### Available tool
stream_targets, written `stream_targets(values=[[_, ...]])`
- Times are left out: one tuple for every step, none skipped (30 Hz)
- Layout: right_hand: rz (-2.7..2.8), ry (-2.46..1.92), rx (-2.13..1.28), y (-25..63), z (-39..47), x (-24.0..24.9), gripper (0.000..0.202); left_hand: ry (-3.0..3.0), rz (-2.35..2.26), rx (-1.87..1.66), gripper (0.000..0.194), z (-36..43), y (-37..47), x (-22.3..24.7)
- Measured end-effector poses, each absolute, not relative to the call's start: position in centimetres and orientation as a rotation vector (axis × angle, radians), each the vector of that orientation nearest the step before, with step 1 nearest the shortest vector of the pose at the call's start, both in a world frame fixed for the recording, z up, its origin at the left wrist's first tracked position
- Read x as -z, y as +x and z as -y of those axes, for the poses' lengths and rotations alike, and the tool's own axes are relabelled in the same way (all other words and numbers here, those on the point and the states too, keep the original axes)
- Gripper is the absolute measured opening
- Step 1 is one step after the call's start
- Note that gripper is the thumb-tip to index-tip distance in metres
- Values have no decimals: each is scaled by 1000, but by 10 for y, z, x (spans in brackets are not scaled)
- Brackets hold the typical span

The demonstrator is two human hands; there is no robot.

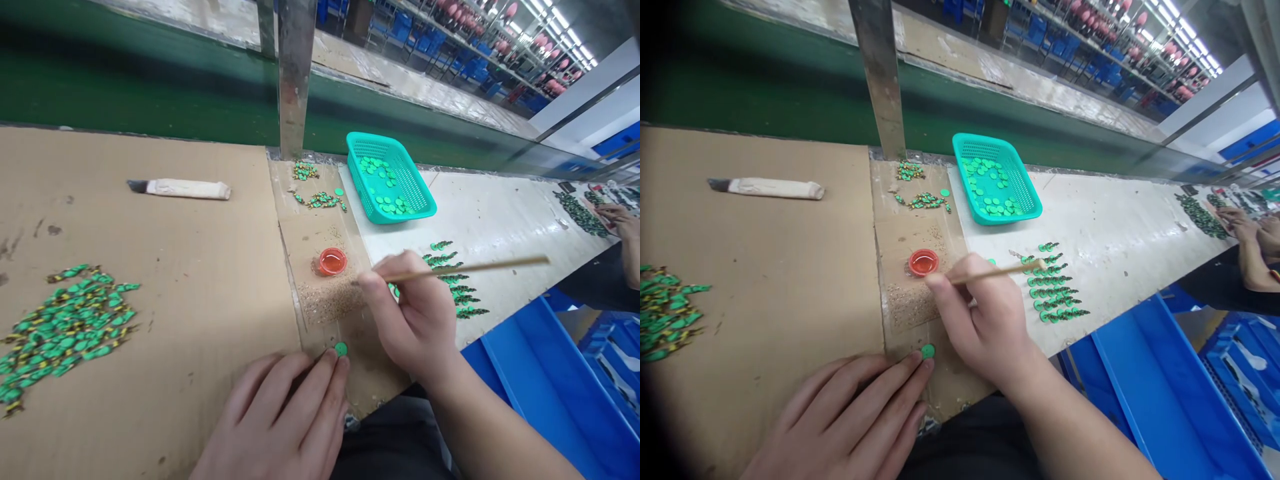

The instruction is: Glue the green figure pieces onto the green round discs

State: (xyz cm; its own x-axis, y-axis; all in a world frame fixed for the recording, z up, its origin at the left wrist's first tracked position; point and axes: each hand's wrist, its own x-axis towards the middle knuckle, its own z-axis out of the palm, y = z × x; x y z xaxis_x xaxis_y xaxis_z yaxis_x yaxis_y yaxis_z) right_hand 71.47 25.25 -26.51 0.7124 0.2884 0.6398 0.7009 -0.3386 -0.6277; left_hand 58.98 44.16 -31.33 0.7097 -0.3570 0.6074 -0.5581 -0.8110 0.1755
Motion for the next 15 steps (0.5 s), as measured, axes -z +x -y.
stream_targets(values=[[752,-1900,475,703,-248,270,21,2578,720,-781,28,-442,589,312],[746,-1875,422,692,-243,276,20,2580,725,-763,29,-442,588,312],[743,-1852,371,682,-240,281,20,2574,729,-760,30,-442,587,311],[741,-1835,323,674,-237,286,20,2570,732,-747,31,-442,586,311],[739,-1825,283,667,-235,290,20,2566,736,-737,31,-443,584,310],[734,-1820,256,663,-233,293,20,2566,743,-725,31,-443,583,310],[731,-1818,238,660,-233,295,20,2567,753,-713,30,-444,581,310],[729,-1820,225,659,-232,297,20,2571,765,-695,30,-444,580,310],[731,-1821,218,658,-232,298,20,2578,774,-670,30,-445,579,310],[737,-1825,211,659,-233,298,21,2581,778,-656,30,-445,578,310],[746,-1828,207,659,-233,298,21,2581,781,-656,30,-445,578,310],[757,-1833,203,660,-233,298,21,2584,783,-647,30,-445,578,310],[768,-1837,203,660,-233,298,21,2589,782,-642,30,-445,578,310],[777,-1842,202,660,-232,298,21,2592,785,-639,29,-445,579,310],[781,-1847,201,660,-232,298,21,2593,784,-638,29,-445,579,310]])
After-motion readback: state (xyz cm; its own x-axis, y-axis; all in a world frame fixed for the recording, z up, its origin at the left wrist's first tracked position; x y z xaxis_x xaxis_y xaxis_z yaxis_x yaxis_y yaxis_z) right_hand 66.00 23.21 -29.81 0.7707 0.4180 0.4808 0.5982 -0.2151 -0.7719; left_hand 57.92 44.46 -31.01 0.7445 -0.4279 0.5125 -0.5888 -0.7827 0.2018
